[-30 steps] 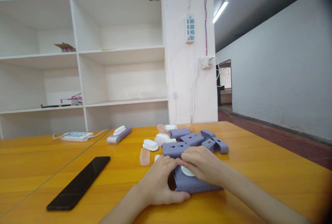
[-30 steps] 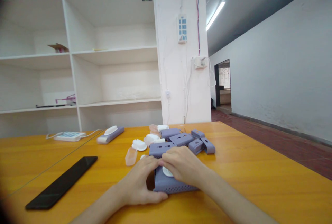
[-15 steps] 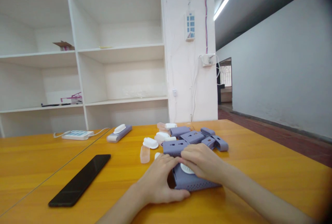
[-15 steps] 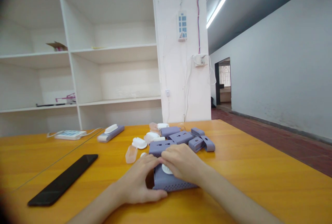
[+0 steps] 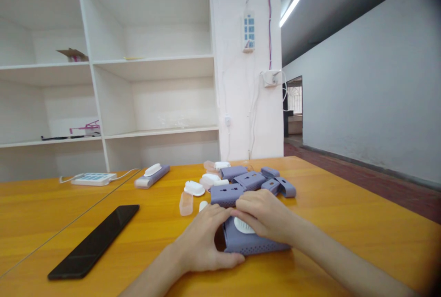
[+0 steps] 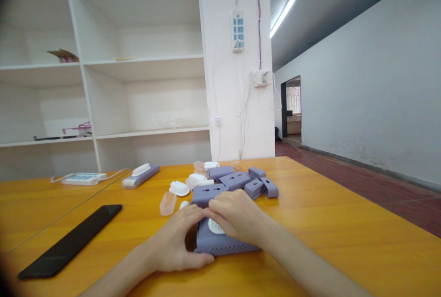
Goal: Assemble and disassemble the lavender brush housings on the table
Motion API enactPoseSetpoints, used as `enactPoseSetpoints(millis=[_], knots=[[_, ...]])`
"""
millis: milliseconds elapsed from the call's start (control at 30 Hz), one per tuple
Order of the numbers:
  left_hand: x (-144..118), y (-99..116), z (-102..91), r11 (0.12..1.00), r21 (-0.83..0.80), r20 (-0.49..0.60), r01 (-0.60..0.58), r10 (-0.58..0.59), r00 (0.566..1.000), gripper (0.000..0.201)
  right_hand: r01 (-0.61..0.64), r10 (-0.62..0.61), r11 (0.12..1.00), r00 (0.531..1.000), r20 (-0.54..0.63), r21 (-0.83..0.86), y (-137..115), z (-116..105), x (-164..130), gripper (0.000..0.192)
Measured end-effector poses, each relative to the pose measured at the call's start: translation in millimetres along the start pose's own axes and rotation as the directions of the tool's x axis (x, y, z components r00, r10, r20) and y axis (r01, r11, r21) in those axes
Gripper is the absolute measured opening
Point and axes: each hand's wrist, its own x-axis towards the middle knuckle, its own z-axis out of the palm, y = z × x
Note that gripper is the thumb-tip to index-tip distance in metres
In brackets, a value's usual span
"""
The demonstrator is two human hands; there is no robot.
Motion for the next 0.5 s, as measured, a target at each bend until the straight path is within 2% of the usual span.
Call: enactPoseSetpoints(millis=[100,167,200,300,500], knots=[[-2.9,-2.5,1.1,1.000,-0.001,0.011,0.017,-0.017,1.000,0.088,-0.071,0.072,0.996,0.997,-0.020,0.054,7.8,-10.6,-5.8,0.031],[-4.7,-4.8,2.4,0.999,-0.003,0.011,0.034,-0.034,0.999,0.090,-0.128,0.130,0.988,0.991,-0.015,0.091,14.7,-15.6,-13.7,0.029],[-5.4,-5.9,3.1,0.999,-0.003,0.010,0.042,-0.042,0.999,0.090,-0.152,0.152,0.982,0.988,0.001,0.108,18.1,-16.6,-18.1,0.034],[-6.3,-8.4,4.7,0.998,0.007,0.009,0.059,-0.059,0.998,0.090,-0.195,0.188,0.969,0.980,0.063,0.150,25.7,-14.1,-28.2,0.049],[-7.8,-10.8,4.6,0.997,0.018,0.018,0.081,-0.081,0.997,0.094,-0.221,0.210,0.959,0.975,0.076,0.179,27.3,-3.1,-26.5,0.050]])
